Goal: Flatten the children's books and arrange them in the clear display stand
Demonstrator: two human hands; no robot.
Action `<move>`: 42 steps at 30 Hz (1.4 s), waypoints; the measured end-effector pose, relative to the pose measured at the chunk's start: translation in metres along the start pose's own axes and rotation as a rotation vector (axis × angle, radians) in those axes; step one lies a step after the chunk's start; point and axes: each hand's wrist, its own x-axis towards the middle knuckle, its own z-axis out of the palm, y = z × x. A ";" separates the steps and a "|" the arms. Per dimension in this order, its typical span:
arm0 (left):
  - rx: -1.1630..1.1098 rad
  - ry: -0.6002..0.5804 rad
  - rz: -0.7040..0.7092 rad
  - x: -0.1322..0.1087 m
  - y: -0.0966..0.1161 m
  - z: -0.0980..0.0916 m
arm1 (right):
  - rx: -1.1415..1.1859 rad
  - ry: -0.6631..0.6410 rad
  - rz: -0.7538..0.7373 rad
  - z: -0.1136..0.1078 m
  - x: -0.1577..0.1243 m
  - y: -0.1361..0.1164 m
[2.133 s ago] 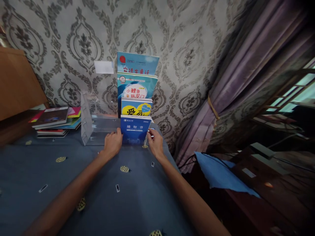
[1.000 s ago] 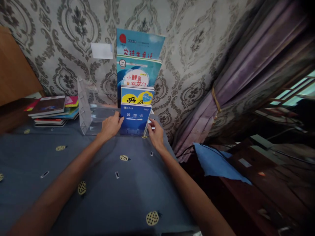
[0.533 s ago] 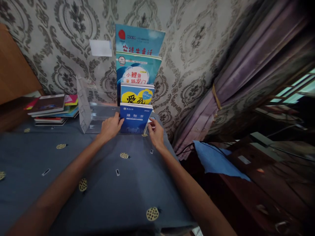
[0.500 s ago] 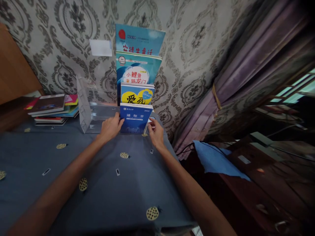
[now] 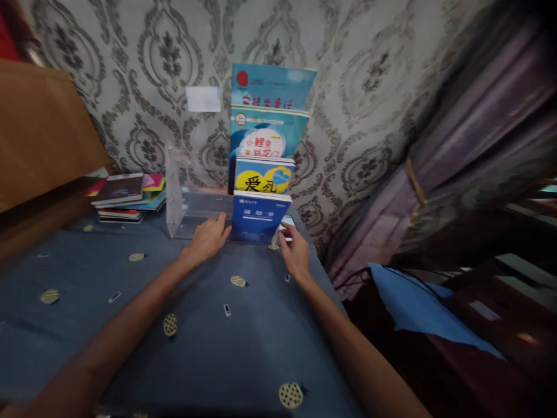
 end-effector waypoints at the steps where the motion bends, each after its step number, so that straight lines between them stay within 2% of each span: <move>1: 0.004 -0.002 0.029 -0.005 -0.007 0.002 | -0.003 0.005 -0.003 0.000 -0.004 0.000; 4: -0.015 0.004 0.180 -0.023 -0.035 0.004 | -0.013 -0.013 0.021 0.002 -0.018 0.001; 6: -0.006 0.022 0.218 -0.038 -0.056 0.003 | -0.013 -0.060 0.059 0.003 -0.027 0.000; 9: 0.009 0.066 0.207 -0.055 -0.091 -0.004 | -0.023 -0.125 0.077 0.004 -0.039 -0.005; 11: 0.034 0.099 0.150 -0.060 -0.120 -0.013 | -0.030 -0.162 0.094 0.007 -0.046 -0.007; 13: 0.111 0.138 0.009 -0.057 -0.151 -0.023 | -0.033 -0.196 0.097 0.011 -0.051 -0.007; 15: 0.216 0.231 -0.179 -0.048 -0.184 -0.034 | -0.034 -0.233 0.089 0.015 -0.053 -0.005; 17: 0.319 0.282 -0.296 -0.037 -0.215 -0.044 | -0.033 -0.261 0.089 0.017 -0.052 -0.001; 19: 0.393 0.294 -0.331 -0.025 -0.241 -0.050 | -0.032 -0.272 0.104 0.017 -0.050 0.003; 22: 0.439 0.222 -0.321 -0.008 -0.268 -0.052 | -0.029 -0.281 0.129 0.015 -0.048 0.007; 27: 0.440 0.109 -0.322 0.010 -0.291 -0.047 | -0.028 -0.293 0.148 0.012 -0.048 0.008; 33: 0.491 0.055 -0.275 0.014 -0.305 -0.048 | -0.068 -0.323 0.114 0.013 -0.045 0.008; 37: 0.513 0.036 -0.262 0.014 -0.308 -0.051 | -0.101 -0.317 0.087 0.015 -0.044 0.006; 42: 0.597 0.023 -0.222 0.006 -0.300 -0.053 | -0.109 -0.358 0.068 0.014 -0.043 -0.006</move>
